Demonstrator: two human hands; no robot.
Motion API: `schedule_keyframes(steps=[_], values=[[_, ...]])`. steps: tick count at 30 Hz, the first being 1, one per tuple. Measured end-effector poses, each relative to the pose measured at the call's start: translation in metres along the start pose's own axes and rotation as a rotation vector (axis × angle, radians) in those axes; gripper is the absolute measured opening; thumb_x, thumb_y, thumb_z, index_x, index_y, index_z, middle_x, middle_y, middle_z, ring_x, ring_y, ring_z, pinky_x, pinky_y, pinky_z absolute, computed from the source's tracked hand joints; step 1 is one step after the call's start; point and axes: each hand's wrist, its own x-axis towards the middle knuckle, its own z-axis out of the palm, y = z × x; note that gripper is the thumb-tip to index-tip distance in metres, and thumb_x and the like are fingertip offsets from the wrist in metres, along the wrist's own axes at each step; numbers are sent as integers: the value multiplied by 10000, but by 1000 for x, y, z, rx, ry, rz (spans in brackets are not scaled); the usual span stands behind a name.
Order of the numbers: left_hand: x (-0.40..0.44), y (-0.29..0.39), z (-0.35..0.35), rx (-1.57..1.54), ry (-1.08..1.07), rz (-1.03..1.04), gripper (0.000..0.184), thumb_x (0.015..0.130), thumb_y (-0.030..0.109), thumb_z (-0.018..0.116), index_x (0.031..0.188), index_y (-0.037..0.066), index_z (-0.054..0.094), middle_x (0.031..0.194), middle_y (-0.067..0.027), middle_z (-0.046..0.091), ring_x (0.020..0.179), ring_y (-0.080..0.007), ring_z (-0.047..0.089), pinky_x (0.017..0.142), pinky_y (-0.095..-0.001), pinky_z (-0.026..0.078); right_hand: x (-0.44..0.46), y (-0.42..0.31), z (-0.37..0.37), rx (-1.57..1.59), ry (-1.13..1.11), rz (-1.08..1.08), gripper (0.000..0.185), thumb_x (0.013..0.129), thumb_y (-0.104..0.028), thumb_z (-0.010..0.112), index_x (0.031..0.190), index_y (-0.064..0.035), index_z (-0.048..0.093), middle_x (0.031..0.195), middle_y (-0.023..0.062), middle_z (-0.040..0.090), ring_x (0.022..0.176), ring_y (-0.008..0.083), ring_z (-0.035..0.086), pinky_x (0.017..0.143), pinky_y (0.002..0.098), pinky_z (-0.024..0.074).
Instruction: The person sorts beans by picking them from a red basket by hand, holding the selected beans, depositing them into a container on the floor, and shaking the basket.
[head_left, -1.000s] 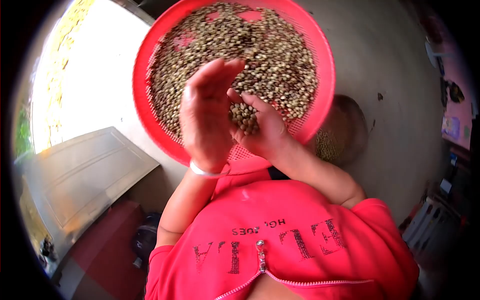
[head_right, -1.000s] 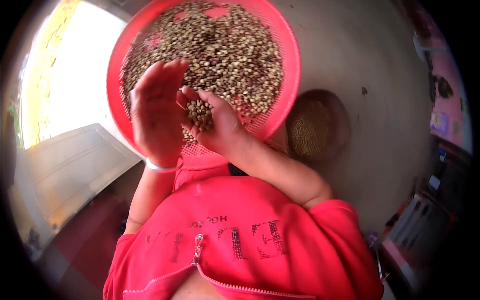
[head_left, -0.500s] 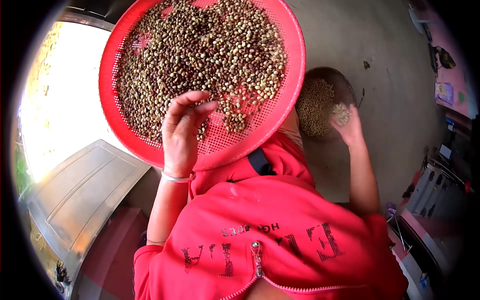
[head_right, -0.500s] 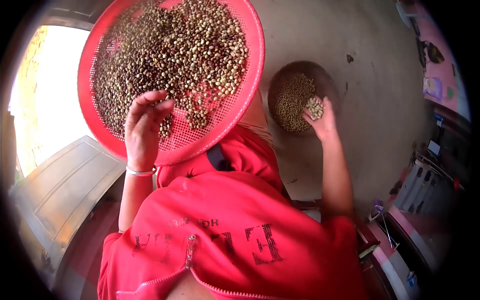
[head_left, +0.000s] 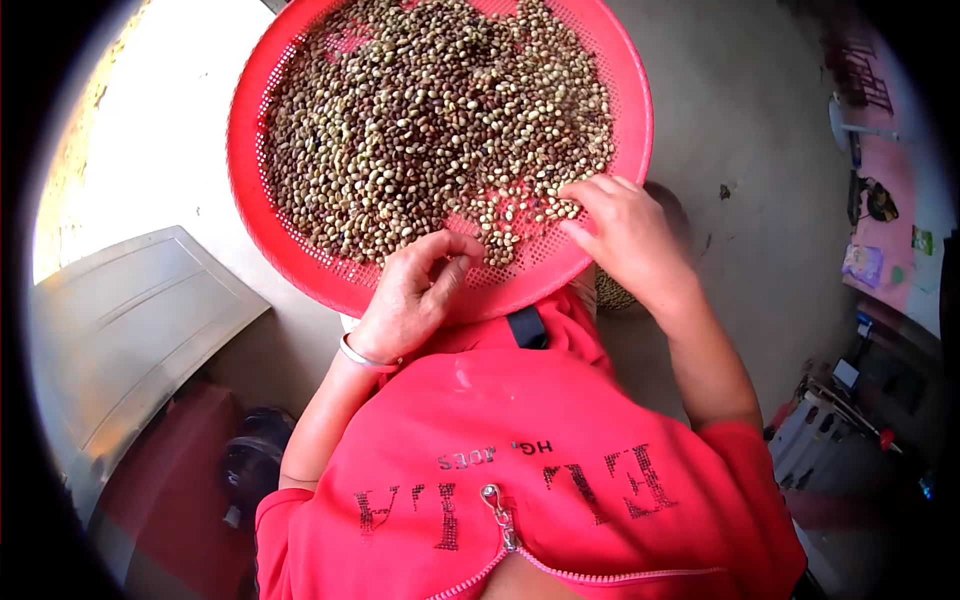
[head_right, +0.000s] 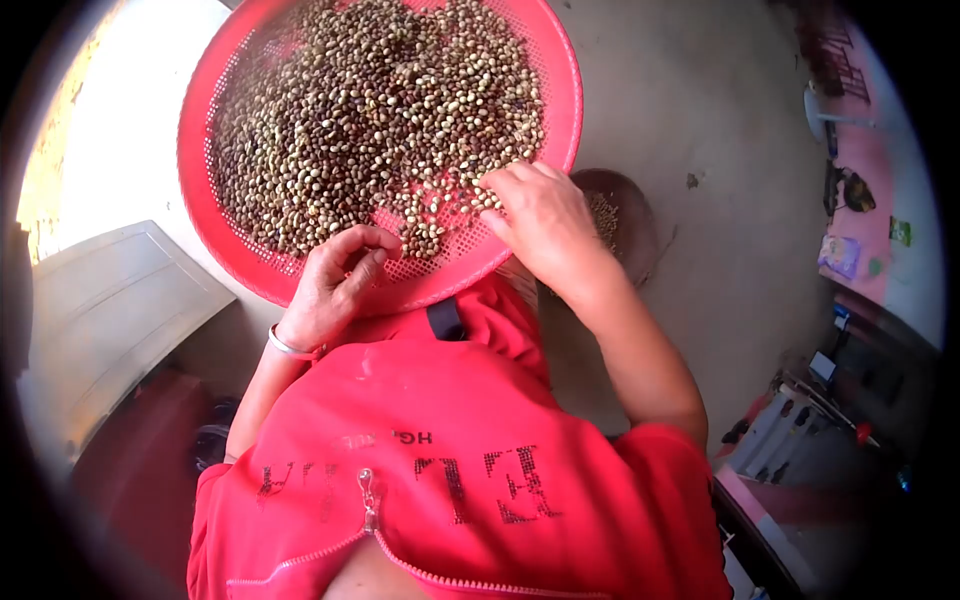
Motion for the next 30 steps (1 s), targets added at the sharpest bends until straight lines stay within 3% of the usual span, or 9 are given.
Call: schedule_keyframes(steps=[3,11,13,21,23,24,25,28,30], values=[[5,4,-1,-10,-75,-48,160,979,77,503,1073,-6,603,953,-14,625,820,-63,544,750,-229,472,9,-8,12,-127,-65,88,310,784,-189,738,1030,-49,613,933,112,598,924,310,589,820,408,485],[25,2,13,-364,-256,-74,223,977,171,535,1109,4,603,948,-11,620,828,-62,551,756,-233,475,13,-3,28,92,10,112,327,773,-101,733,1081,-75,627,974,128,586,886,346,617,763,428,510],[28,0,16,-585,-289,-259,223,981,194,542,1099,14,598,935,-9,620,799,-69,577,716,-244,504,17,2,28,129,-17,109,291,777,-87,723,1058,-80,648,972,118,594,889,332,623,760,422,511],[39,-11,25,-745,-288,-362,207,998,168,493,1102,15,586,947,-64,641,746,-129,632,707,-275,545,15,8,27,34,-80,81,172,783,-47,675,952,-59,646,943,127,615,836,334,624,730,422,513],[42,-8,27,-873,-217,-426,207,999,130,460,1112,-3,570,961,-93,645,757,-158,649,725,-284,555,18,6,22,225,-11,143,135,776,-25,652,907,-56,647,852,126,611,764,305,624,693,407,516],[44,-8,27,-911,-223,-436,260,1012,154,404,1140,-19,550,1009,-130,638,863,-215,658,828,-324,548,17,2,16,283,-46,218,142,791,-33,662,932,-56,666,831,103,636,716,221,636,666,345,526],[46,-8,30,-913,-219,-440,260,1012,154,404,1140,-19,550,1009,-130,638,863,-215,658,828,-324,548,16,-4,10,287,-51,217,142,791,-33,662,932,-56,666,831,103,636,716,221,636,666,345,526],[51,-4,44,-1260,-160,-505,373,1028,234,336,1184,-42,533,1161,-185,607,1103,-293,589,1016,-401,463,7,-18,-1,846,-232,295,185,830,-78,692,1012,-48,691,924,73,690,768,125,658,687,255,529],[53,-3,45,-1283,-170,-484,370,1027,222,337,1191,-48,530,1168,-188,606,1101,-293,593,1013,-399,467,7,-14,-13,682,-158,270,185,837,-74,681,1020,-48,689,919,76,690,767,128,659,684,256,530]])
